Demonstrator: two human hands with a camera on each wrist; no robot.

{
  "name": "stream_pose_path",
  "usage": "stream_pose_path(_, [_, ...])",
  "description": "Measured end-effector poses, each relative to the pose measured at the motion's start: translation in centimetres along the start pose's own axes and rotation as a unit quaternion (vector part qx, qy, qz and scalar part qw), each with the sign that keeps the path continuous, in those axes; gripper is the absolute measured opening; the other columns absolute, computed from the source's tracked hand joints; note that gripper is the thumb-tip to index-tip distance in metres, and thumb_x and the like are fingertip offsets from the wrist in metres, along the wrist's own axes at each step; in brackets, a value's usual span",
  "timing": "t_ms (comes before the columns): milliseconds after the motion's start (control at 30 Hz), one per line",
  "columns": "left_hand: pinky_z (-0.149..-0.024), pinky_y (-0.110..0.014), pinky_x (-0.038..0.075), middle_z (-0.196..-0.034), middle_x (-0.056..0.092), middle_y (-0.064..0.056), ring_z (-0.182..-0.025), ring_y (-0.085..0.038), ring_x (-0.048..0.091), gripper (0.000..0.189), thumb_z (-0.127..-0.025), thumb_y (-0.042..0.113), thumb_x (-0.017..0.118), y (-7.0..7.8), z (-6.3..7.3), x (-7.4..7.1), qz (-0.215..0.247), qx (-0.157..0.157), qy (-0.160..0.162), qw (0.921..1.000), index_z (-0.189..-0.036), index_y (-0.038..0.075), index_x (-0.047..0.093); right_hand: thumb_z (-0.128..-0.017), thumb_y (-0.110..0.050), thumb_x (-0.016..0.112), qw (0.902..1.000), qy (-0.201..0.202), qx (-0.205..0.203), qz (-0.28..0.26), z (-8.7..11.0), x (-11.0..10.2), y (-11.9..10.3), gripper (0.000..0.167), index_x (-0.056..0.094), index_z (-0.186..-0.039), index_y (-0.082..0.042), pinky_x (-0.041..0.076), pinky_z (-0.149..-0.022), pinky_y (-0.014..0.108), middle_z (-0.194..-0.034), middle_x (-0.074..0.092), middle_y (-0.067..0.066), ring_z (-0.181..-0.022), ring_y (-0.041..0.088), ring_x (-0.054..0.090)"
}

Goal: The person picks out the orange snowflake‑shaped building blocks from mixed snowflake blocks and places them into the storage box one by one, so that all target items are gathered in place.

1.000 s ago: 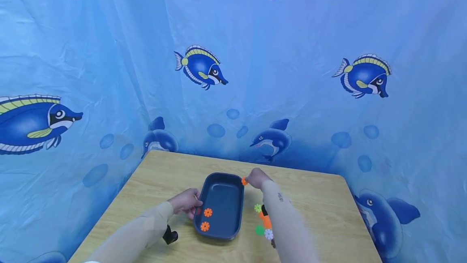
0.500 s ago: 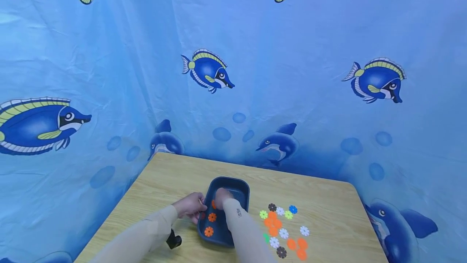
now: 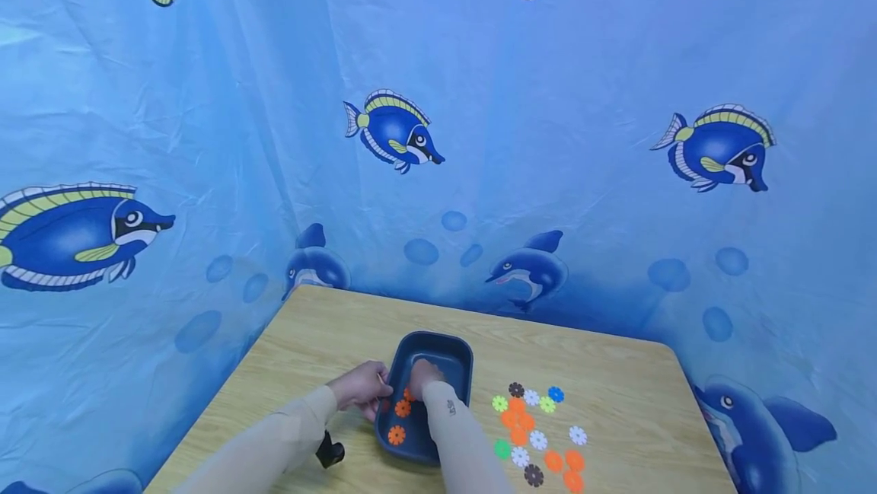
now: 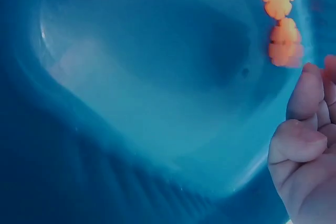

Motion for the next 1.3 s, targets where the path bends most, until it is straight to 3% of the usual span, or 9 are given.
stream_pose_path(200, [-0.043, -0.029, 0.059, -0.086, 0.068, -0.028, -0.046, -0.014, 0.055, 0.018, -0.098, -0.001, 0.060, 0.3, -0.2, 0.0, 0.000, 0.004, -0.004, 1.0000, -0.087, 0.005, 0.047, -0.098, -0.016, 0.065, 0.9995, 0.014, -0.022, 0.015, 0.0, -2.5, -0.3, 0.015, 0.063, -0.090, -0.003, 0.048, -0.064, 0.033, -0.076, 0.055, 0.003, -0.070, 0.019, 0.054])
stream_pose_path(400, [-0.044, -0.028, 0.059, -0.078, 0.067, -0.018, -0.048, -0.013, 0.055, 0.018, -0.099, 0.001, 0.060, 0.4, -0.5, -0.2, -0.006, 0.004, -0.008, 0.9999, -0.088, 0.007, 0.047, -0.101, -0.027, 0.062, 0.9980, 0.061, -0.007, -0.012, 0.1, -7.4, 0.0, 0.024, 0.057, -0.089, -0.007, 0.044, -0.060, 0.031, -0.075, 0.052, 0.003, -0.068, 0.018, 0.051])
stream_pose_path(533, [-0.045, -0.028, 0.060, -0.078, 0.066, -0.018, -0.049, -0.013, 0.055, 0.018, -0.099, 0.002, 0.060, 0.3, -0.4, -0.2, -0.008, 0.005, -0.009, 0.9999, -0.087, 0.007, 0.047, -0.102, -0.028, 0.059, 0.9956, 0.090, 0.019, -0.015, 0.4, -10.6, 2.2, 0.024, 0.057, -0.091, -0.007, 0.046, -0.064, 0.032, -0.081, 0.056, 0.006, -0.072, 0.020, 0.053])
stream_pose_path(667, [-0.044, -0.028, 0.059, -0.083, 0.068, -0.024, -0.048, -0.013, 0.054, 0.019, -0.099, 0.002, 0.060, 0.2, -0.3, -0.3, -0.010, 0.004, -0.007, 0.9999, -0.087, 0.007, 0.047, -0.101, -0.026, 0.058, 0.9937, 0.097, 0.055, 0.009, 1.0, -12.3, 6.0, 0.031, 0.049, -0.075, -0.010, 0.039, -0.057, 0.029, -0.067, 0.044, 0.000, -0.061, 0.016, 0.042])
stream_pose_path(767, [-0.045, -0.028, 0.059, -0.087, 0.069, -0.027, -0.048, -0.013, 0.054, 0.017, -0.099, 0.003, 0.060, 0.1, -0.3, -0.4, -0.009, 0.001, -0.010, 0.9999, -0.088, 0.007, 0.047, -0.099, -0.023, 0.060, 0.9918, 0.085, 0.090, 0.030, 1.9, -12.6, 9.0, 0.036, 0.048, -0.067, -0.011, 0.037, -0.054, 0.028, -0.060, 0.036, -0.002, -0.055, 0.014, 0.036])
stream_pose_path(833, [-0.045, -0.028, 0.060, -0.088, 0.069, -0.027, -0.048, -0.013, 0.055, 0.017, -0.099, 0.003, 0.060, 0.1, -0.3, -0.4, -0.008, -0.001, -0.013, 0.9999, -0.089, 0.007, 0.047, -0.097, -0.023, 0.064, 0.9894, 0.073, 0.118, 0.042, 2.7, -12.3, 10.8, 0.033, 0.058, -0.069, -0.007, 0.040, -0.055, 0.027, -0.060, 0.045, 0.000, -0.055, 0.014, 0.041])
stream_pose_path(900, [-0.046, -0.028, 0.060, -0.085, 0.069, -0.024, -0.049, -0.013, 0.056, 0.017, -0.099, 0.003, 0.060, 0.2, -0.3, -0.3, -0.008, -0.004, -0.016, 0.9998, -0.089, 0.007, 0.048, -0.096, -0.022, 0.067, 0.9855, 0.062, 0.150, 0.050, 3.6, -11.9, 12.3, 0.025, 0.068, -0.081, -0.002, 0.046, -0.057, 0.029, -0.067, 0.058, 0.004, -0.058, 0.016, 0.050])
stream_pose_path(1033, [-0.045, -0.028, 0.060, -0.077, 0.066, -0.016, -0.049, -0.013, 0.056, 0.016, -0.100, 0.003, 0.060, 0.2, -0.3, -0.6, -0.010, -0.005, -0.015, 0.9998, -0.090, 0.006, 0.048, -0.092, -0.020, 0.072, 0.9796, 0.052, 0.183, 0.064, 4.9, -10.9, 14.0, 0.025, 0.072, -0.104, 0.003, 0.055, -0.062, 0.036, -0.090, 0.073, 0.012, -0.071, 0.022, 0.062])
stream_pose_path(1300, [-0.043, -0.025, 0.058, -0.083, 0.069, -0.023, -0.047, -0.011, 0.053, 0.020, -0.100, 0.003, 0.059, 0.3, -0.1, -0.3, -0.015, -0.005, -0.013, 0.9998, -0.087, 0.008, 0.045, -0.093, -0.017, 0.071, 0.9734, 0.063, 0.210, 0.066, 6.3, -8.9, 15.4, 0.020, 0.069, -0.101, 0.001, 0.051, -0.055, 0.031, -0.082, 0.068, 0.010, -0.070, 0.023, 0.059])
Point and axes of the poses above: each hand's wrist, its own z-axis away from the middle knuckle, its own x-axis out of the palm, y = z × x, the point moved 2 cm from there along -z, towards the middle knuckle
